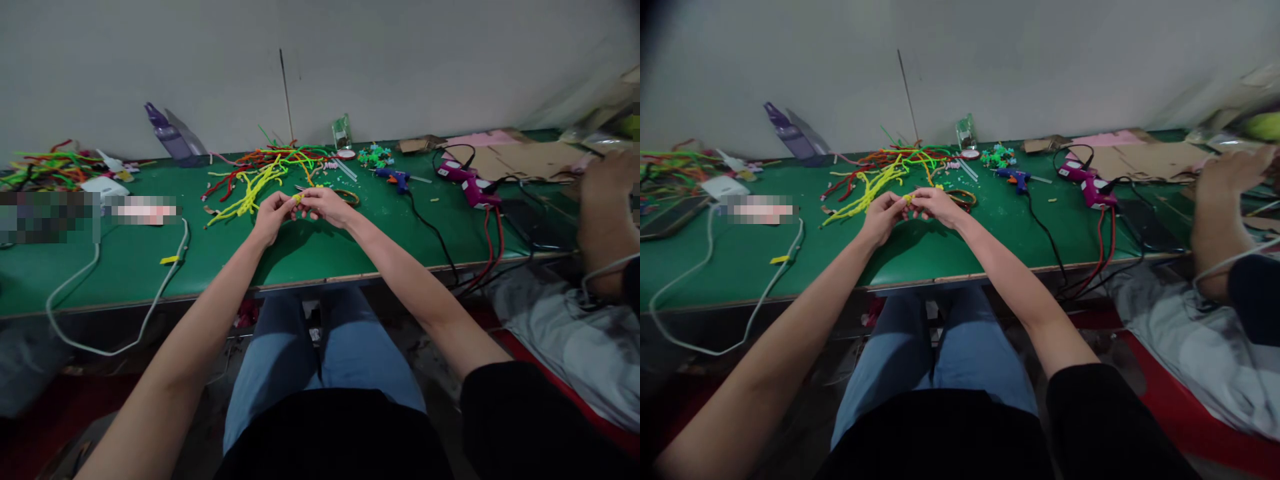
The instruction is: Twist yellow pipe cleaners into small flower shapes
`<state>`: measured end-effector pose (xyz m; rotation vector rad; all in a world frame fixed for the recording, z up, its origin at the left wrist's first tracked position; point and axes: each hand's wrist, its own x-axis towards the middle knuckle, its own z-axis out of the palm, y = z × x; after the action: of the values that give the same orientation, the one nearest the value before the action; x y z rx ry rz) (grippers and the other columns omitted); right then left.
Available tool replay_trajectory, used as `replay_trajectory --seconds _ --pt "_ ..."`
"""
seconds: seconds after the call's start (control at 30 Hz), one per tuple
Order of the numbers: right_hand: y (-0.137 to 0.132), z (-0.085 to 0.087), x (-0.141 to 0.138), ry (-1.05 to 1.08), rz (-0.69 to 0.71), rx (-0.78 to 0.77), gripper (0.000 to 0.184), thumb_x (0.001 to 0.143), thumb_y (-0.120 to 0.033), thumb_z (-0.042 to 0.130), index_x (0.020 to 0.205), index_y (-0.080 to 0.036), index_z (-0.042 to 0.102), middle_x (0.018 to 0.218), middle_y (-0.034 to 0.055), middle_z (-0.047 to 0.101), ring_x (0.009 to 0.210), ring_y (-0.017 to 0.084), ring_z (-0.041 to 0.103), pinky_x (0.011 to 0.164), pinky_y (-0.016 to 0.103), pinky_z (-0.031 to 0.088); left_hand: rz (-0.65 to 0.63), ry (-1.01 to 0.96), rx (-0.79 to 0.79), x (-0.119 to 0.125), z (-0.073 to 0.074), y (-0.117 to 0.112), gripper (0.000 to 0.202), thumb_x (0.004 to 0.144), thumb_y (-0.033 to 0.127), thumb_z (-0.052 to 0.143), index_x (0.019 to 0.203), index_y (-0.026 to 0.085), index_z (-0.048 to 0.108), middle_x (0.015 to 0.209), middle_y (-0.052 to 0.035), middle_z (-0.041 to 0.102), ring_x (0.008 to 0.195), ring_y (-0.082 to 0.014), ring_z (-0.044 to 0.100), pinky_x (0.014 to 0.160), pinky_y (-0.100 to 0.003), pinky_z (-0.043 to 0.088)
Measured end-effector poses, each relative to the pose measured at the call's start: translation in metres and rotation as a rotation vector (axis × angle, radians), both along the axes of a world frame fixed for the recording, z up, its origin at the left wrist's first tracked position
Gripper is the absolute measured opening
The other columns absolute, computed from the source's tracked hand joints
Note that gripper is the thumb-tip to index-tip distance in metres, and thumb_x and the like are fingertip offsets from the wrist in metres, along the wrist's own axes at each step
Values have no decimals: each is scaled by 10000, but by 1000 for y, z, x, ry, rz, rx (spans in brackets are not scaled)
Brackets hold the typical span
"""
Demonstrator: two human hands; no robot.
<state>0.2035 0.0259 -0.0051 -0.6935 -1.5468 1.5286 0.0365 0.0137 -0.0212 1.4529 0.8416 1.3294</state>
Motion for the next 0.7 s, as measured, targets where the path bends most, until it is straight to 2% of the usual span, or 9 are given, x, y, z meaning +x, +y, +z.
replay_trajectory --seconds 0.17,0.33,0.5,0.6,0.7 --pt "-1 0 0 -7 -17 44 34 858 -146 597 870 -119 614 701 14 616 576 61 568 391 118 349 16 8 24 0 -1 2 235 775 332 712 717 164 558 648 7 616 540 -77 565 542 -213 468" --pt "0 3 0 -54 -139 55 63 875 -163 558 929 -131 559 705 17 618 541 79 575 373 151 342 167 128 221 -1 -3 5 234 791 346 691 721 174 549 626 24 594 513 -75 547 529 -213 450" --pt "0 -2 -3 -204 -289 371 93 834 -184 590 796 -165 507 609 -24 567 480 85 514 455 203 391 276 264 307 -2 -3 3 203 820 316 651 718 179 541 607 30 590 507 -76 537 529 -212 415" --pt "0 -9 -5 -310 -340 600 104 798 -177 611 833 -174 513 680 -15 593 591 114 555 601 248 439 282 304 311 -2 -3 1 192 817 302 649 716 180 539 620 22 599 520 -83 541 528 -215 406" --pt "-1 -13 -5 -431 -382 752 95 807 -162 579 882 -173 521 710 -8 588 654 134 558 666 268 417 266 327 305 -2 -3 0 185 810 289 650 706 178 546 618 17 594 523 -84 533 523 -214 399"
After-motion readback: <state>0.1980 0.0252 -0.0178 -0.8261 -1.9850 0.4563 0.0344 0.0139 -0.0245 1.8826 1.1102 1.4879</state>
